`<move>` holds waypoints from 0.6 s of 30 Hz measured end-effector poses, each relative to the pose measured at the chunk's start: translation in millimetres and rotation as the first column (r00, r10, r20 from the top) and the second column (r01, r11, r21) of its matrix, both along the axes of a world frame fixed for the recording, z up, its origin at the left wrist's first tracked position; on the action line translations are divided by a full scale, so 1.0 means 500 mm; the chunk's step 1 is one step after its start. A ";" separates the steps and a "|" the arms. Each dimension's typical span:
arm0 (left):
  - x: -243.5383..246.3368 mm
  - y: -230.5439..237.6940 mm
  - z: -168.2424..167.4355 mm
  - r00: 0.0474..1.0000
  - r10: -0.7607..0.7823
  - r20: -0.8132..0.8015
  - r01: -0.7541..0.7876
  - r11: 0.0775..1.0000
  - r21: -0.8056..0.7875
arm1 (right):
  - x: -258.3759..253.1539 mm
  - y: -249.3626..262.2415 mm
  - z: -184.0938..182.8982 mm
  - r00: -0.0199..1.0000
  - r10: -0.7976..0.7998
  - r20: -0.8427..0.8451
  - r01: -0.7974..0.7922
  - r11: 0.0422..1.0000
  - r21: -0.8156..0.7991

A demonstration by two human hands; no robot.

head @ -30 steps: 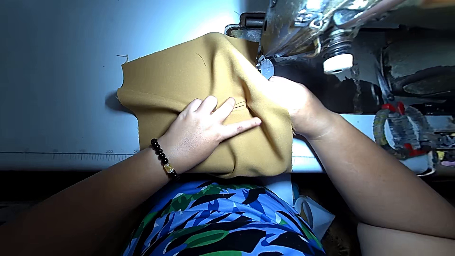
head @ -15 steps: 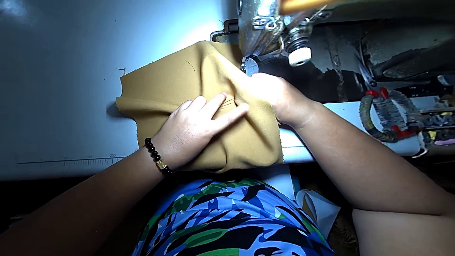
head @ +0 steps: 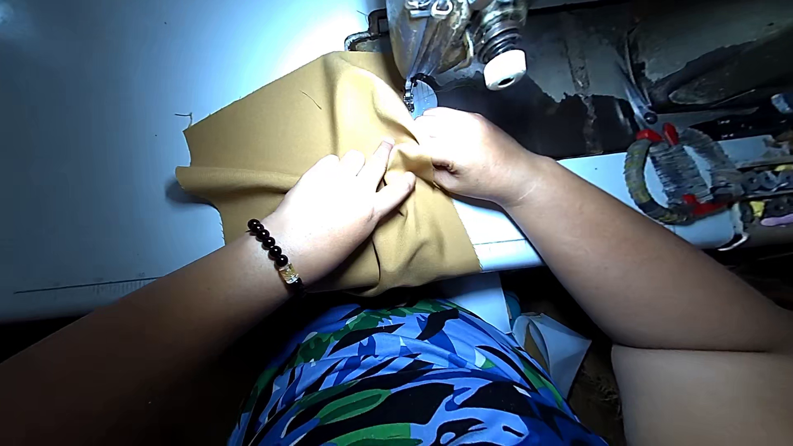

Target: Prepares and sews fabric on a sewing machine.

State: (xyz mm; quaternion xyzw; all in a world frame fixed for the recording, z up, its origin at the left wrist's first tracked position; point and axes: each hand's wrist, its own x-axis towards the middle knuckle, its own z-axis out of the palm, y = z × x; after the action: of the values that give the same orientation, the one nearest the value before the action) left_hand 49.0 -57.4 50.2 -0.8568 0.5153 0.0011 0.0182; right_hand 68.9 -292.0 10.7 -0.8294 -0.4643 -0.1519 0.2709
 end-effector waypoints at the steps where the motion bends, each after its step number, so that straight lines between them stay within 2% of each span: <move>1: -0.001 0.006 -0.001 1.000 0.000 -0.009 -0.001 1.000 -0.030 | 0.000 0.000 0.000 1.000 -0.002 -0.008 0.002 1.000 -0.010; 6: -0.005 0.057 -0.025 0.998 -0.050 0.024 0.055 0.969 -0.243 | 0.002 0.001 -0.001 1.000 0.008 0.018 -0.008 1.000 -0.007; 9: -0.005 0.054 -0.027 0.993 -0.085 0.085 0.100 0.977 -0.190 | 0.001 0.002 -0.002 1.000 0.008 0.019 -0.008 1.000 -0.001; 14: -0.002 0.035 -0.009 0.997 -0.070 0.037 0.073 0.994 -0.081 | 0.001 0.001 -0.002 1.000 0.002 -0.017 -0.002 1.000 -0.015; 18: -0.001 0.036 -0.019 0.995 -0.066 0.078 0.073 0.992 -0.098 | 0.002 0.001 -0.004 1.000 0.002 -0.006 -0.002 1.000 0.005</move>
State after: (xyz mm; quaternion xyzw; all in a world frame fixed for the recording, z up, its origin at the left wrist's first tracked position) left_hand 48.7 -39.6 40.8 -0.8377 0.5431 -0.0575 -0.0058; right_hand 69.8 -291.4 8.5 -0.8289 -0.4638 -0.1502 0.2744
